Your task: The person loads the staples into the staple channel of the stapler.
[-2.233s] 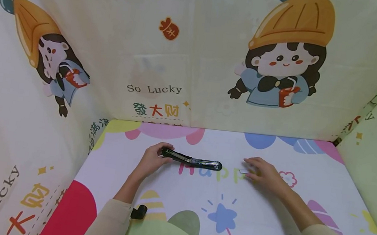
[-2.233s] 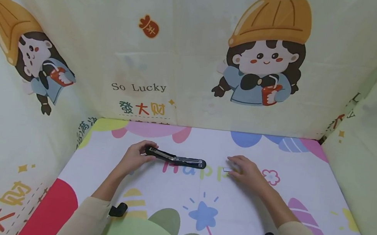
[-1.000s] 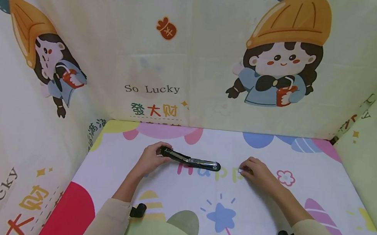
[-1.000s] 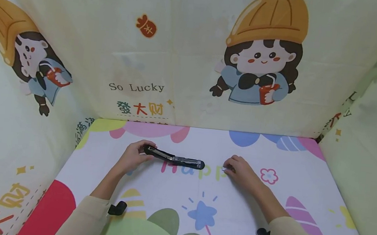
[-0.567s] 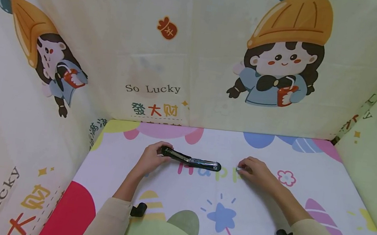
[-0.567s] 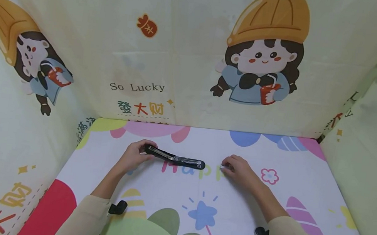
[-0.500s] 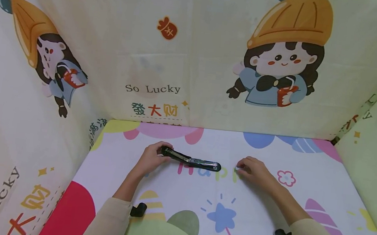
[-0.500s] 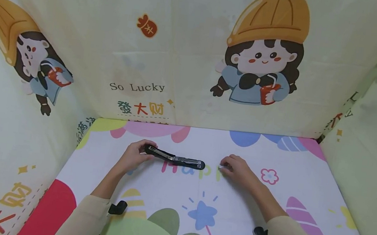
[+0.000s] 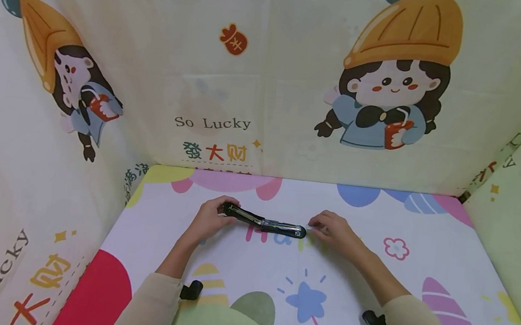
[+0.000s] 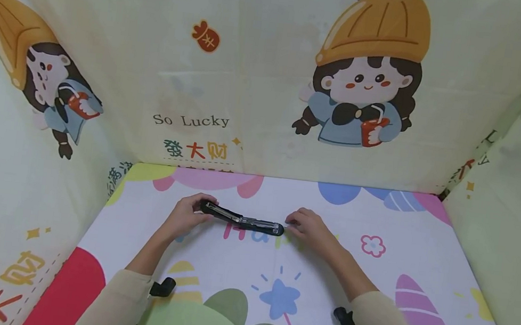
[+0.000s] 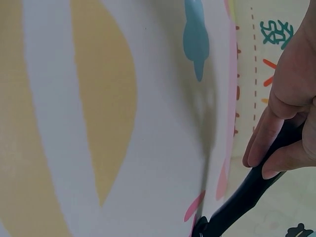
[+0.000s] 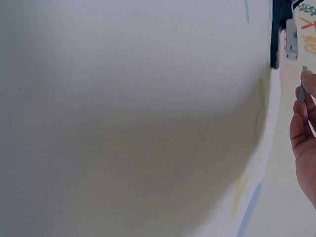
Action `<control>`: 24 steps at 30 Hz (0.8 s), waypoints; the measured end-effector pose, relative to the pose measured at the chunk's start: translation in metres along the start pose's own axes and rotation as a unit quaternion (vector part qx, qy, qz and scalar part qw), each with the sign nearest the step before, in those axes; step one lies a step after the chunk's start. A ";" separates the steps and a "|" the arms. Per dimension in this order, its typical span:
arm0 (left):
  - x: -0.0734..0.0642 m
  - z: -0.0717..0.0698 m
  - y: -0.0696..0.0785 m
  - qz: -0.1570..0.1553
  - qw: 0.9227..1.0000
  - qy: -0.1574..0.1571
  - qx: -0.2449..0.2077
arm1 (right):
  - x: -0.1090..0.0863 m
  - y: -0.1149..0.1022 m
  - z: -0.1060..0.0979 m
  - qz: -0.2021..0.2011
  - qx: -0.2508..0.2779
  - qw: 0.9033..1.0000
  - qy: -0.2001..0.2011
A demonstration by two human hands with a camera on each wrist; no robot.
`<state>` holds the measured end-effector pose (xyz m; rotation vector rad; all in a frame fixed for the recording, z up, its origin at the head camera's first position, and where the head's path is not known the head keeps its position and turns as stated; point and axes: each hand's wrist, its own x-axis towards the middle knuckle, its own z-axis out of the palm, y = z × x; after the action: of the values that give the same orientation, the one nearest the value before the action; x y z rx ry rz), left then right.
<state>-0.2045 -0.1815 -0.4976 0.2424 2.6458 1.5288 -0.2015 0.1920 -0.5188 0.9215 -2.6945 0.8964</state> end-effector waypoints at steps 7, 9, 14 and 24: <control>0.000 0.000 0.000 -0.007 1.000 -0.004 -0.007 | 0.013 -0.010 0.009 -0.005 0.011 1.000 0.001; 0.000 0.000 0.001 -0.009 1.000 -0.004 -0.006 | 0.017 -0.013 0.012 -0.008 0.016 1.000 -0.001; 0.000 -0.001 0.001 -0.014 1.000 -0.005 -0.004 | 0.027 -0.021 0.017 -0.003 0.026 1.000 -0.017; 0.001 -0.001 0.001 -0.014 1.000 -0.006 -0.006 | 0.043 -0.036 0.029 0.014 0.029 0.999 -0.040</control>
<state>-0.2053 -0.1823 -0.4964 0.2124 2.6179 1.5303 -0.2132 0.1302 -0.5107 0.9547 -2.7685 0.9688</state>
